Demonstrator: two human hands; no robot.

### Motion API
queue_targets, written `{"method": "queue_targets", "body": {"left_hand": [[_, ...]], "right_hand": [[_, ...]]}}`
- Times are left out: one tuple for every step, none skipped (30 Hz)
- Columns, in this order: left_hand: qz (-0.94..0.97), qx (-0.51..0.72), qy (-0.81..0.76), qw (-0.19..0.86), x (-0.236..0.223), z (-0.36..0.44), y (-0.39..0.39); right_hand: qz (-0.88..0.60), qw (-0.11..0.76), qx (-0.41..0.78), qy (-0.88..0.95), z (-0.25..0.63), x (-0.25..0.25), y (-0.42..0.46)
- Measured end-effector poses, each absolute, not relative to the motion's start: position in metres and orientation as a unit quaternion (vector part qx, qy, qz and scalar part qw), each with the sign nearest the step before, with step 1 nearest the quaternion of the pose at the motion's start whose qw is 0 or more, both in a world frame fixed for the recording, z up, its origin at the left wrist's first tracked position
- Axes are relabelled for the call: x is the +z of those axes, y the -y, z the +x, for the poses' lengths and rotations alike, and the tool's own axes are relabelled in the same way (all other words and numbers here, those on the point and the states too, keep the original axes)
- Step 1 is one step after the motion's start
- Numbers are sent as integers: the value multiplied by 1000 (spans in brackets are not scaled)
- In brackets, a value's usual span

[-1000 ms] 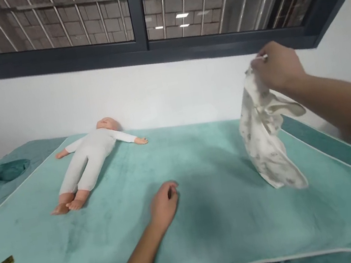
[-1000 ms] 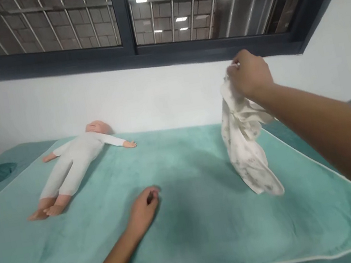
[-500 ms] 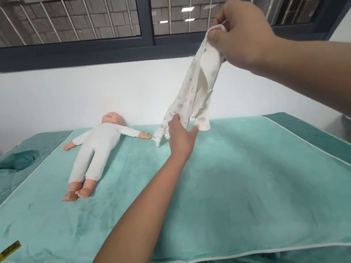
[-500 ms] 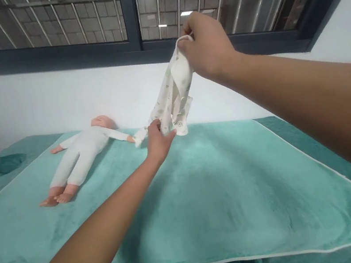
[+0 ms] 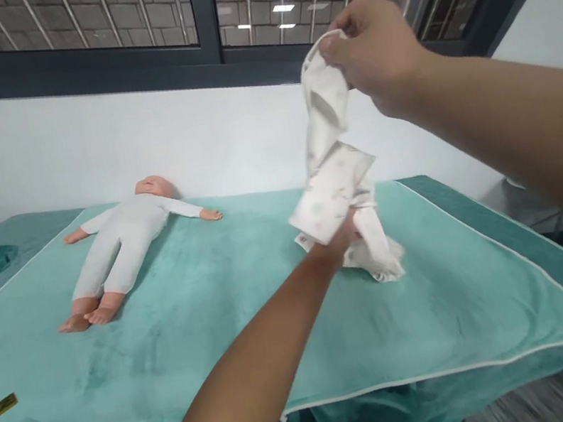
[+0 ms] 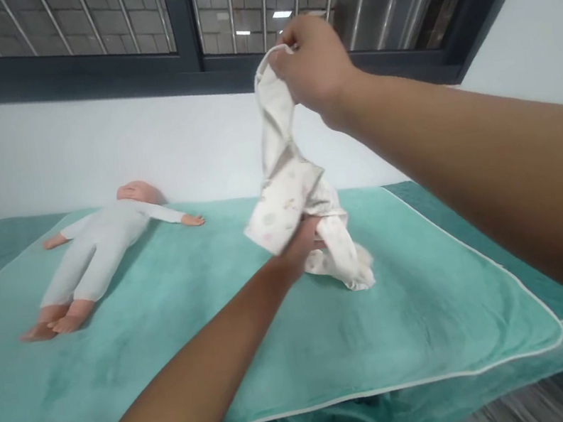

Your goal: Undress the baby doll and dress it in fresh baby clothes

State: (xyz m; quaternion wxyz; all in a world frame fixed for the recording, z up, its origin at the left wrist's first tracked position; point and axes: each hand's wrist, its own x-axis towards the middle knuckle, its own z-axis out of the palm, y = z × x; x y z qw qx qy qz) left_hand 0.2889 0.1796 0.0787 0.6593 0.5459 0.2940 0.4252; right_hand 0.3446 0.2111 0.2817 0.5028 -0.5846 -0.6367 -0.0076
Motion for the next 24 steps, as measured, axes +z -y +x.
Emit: {"method": "queue_targets", "body": {"left_hand": [[523, 416, -265, 695, 83, 298, -171], [486, 408, -234, 737, 85, 304, -165], [450, 403, -210, 768, 85, 307, -162], [415, 405, -197, 790, 83, 305, -161], [387, 415, -198, 799, 78, 299, -163], [372, 429, -213, 795, 70, 289, -167], [354, 448, -240, 785, 61, 276, -172], [341, 465, -272, 770, 50, 261, -179], [331, 485, -310, 748, 40, 243, -185], [329, 502, -329, 729, 30, 225, -191], [334, 523, -330, 712, 21, 208, -195], [340, 546, -332, 690, 14, 191, -198], [342, 560, -351, 668, 7, 175, -199], [344, 563, -376, 651, 3, 162, -197], [347, 556, -402, 639, -1, 150, -194], [351, 545, -427, 631, -5, 140, -188], [361, 528, -450, 623, -8, 132, -182], [381, 505, -476, 611, -11, 125, -176], [408, 480, -502, 592, -13, 120, -170], [442, 452, -528, 567, -16, 115, -165], [479, 424, -551, 536, -17, 110, -162], [516, 401, -567, 501, -18, 107, -160], [552, 381, -579, 464, -18, 103, -159], [587, 363, -585, 426, -18, 99, -159]], "right_hand": [[-585, 504, 33, 635, 338, 279, -211], [-578, 498, 82, 641, 332, 274, -211], [-568, 482, 133, 654, 328, 266, -211], [-555, 454, 180, 673, 327, 256, -211], [-543, 417, 212, 697, 328, 244, -210], [-541, 374, 225, 719, 333, 229, -210], [-549, 335, 200, 739, 340, 211, -209], [-562, 296, 161, 755, 350, 190, -208], [-587, 247, 127, 760, 360, 168, -206], [-620, 190, 111, 753, 371, 144, -203], [-663, 132, 107, 729, 382, 120, -199], [-696, 82, 111, 705, 390, 96, -193], [-705, 60, 118, 696, 396, 73, -186], [-708, 49, 123, 694, 400, 52, -179], [-707, 41, 127, 694, 402, 35, -171], [-709, 36, 125, 693, 403, 20, -164], [-710, 37, 122, 693, 402, 9, -159], [-711, 41, 120, 691, 402, 1, -154], [-712, 44, 117, 691, 402, -4, -151], [-711, 44, 113, 692, 403, -6, -149], [-709, 37, 106, 696, 406, -6, -148], [-705, 23, 96, 703, 412, -5, -147], [-700, 2, 79, 710, 419, -2, -147], [-697, -22, 56, 715, 429, 2, -145]]}}
